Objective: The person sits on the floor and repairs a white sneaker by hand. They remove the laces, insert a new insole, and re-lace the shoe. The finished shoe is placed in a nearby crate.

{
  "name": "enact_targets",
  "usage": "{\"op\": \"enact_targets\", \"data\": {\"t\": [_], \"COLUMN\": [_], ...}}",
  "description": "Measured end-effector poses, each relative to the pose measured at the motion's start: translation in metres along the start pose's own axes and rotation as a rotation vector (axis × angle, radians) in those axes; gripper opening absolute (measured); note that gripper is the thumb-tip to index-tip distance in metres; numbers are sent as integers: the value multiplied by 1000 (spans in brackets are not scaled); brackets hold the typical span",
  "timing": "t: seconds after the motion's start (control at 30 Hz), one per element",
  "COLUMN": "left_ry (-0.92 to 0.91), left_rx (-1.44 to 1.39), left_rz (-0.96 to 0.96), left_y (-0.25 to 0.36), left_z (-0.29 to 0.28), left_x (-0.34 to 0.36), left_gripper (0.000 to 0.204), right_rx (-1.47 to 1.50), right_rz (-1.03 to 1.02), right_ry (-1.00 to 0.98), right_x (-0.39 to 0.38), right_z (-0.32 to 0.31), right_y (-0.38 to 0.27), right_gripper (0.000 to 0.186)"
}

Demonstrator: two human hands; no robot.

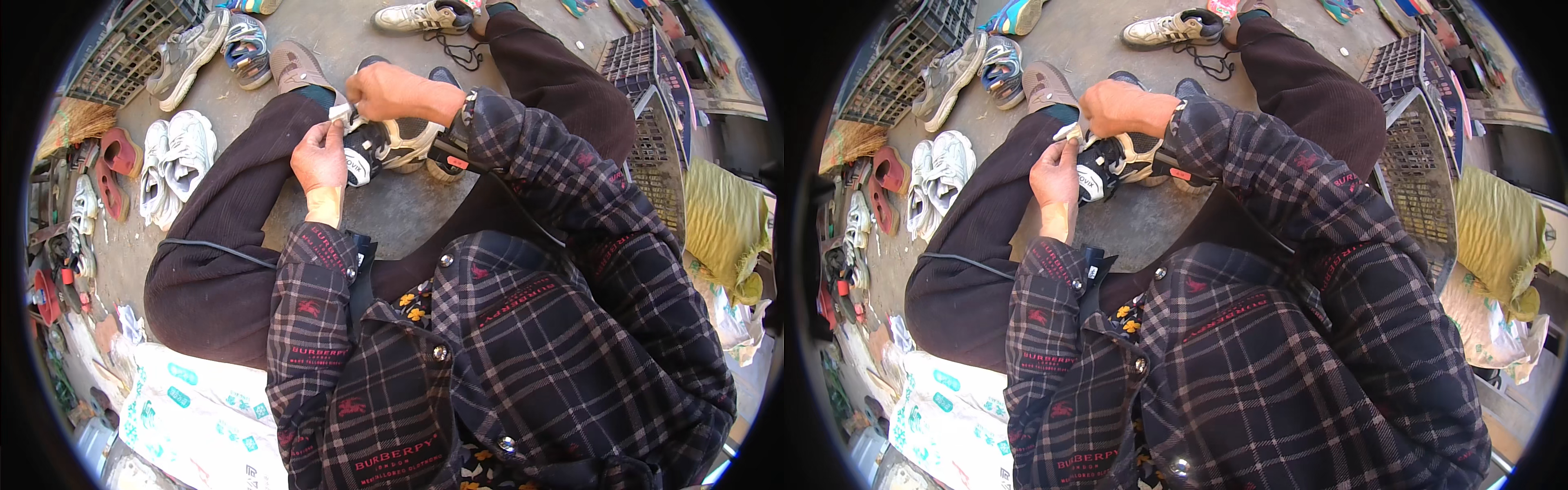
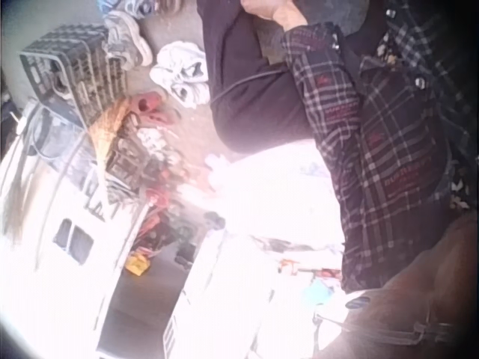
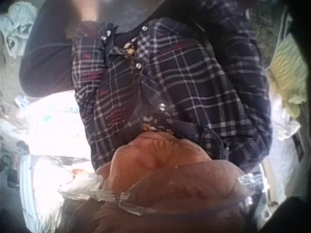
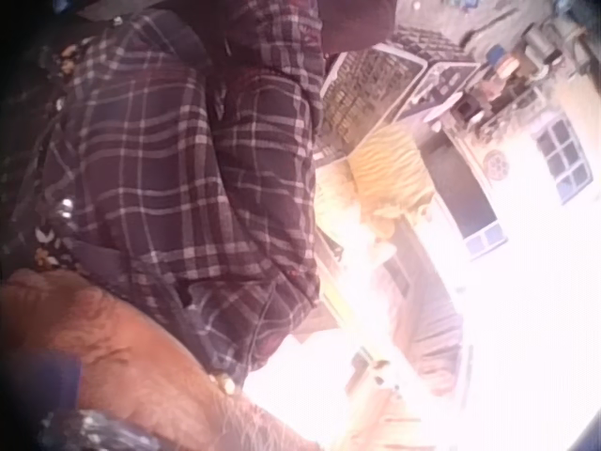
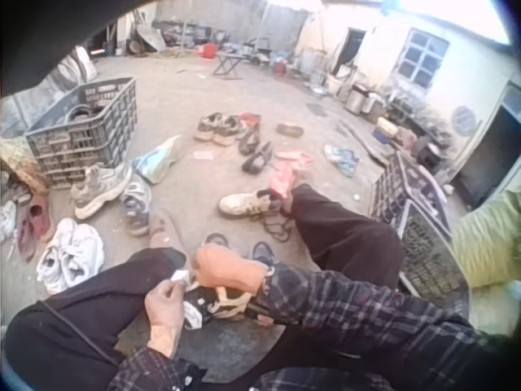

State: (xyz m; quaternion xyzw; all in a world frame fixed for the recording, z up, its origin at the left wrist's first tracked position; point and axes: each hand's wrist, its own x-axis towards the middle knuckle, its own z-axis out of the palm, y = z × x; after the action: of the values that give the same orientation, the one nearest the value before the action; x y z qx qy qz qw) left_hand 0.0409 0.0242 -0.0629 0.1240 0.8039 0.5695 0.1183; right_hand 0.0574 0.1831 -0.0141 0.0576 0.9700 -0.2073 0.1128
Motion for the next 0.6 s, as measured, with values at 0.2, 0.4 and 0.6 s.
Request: {"op": "enact_targets", "data": {"t": [0.2,0.4,0.6], "left_ry": [-13,-15,-63], "left_rx": [47,10,-130], "left_rz": [-19,-23,-120], "left_y": [1,1,-2], "left_z": [-3,-2,3], "left_x": [1,0,-2], "left_gripper": [17,18,22], "right_rx": [-82,-232,-65], "right_rz": [-233,-301,280], "right_ry": [-26,38,69], "right_x": [-1,4,8], "right_z": [4,5,-9], "right_y": [-6,-1,26], "right_gripper": [25,20,22]}}
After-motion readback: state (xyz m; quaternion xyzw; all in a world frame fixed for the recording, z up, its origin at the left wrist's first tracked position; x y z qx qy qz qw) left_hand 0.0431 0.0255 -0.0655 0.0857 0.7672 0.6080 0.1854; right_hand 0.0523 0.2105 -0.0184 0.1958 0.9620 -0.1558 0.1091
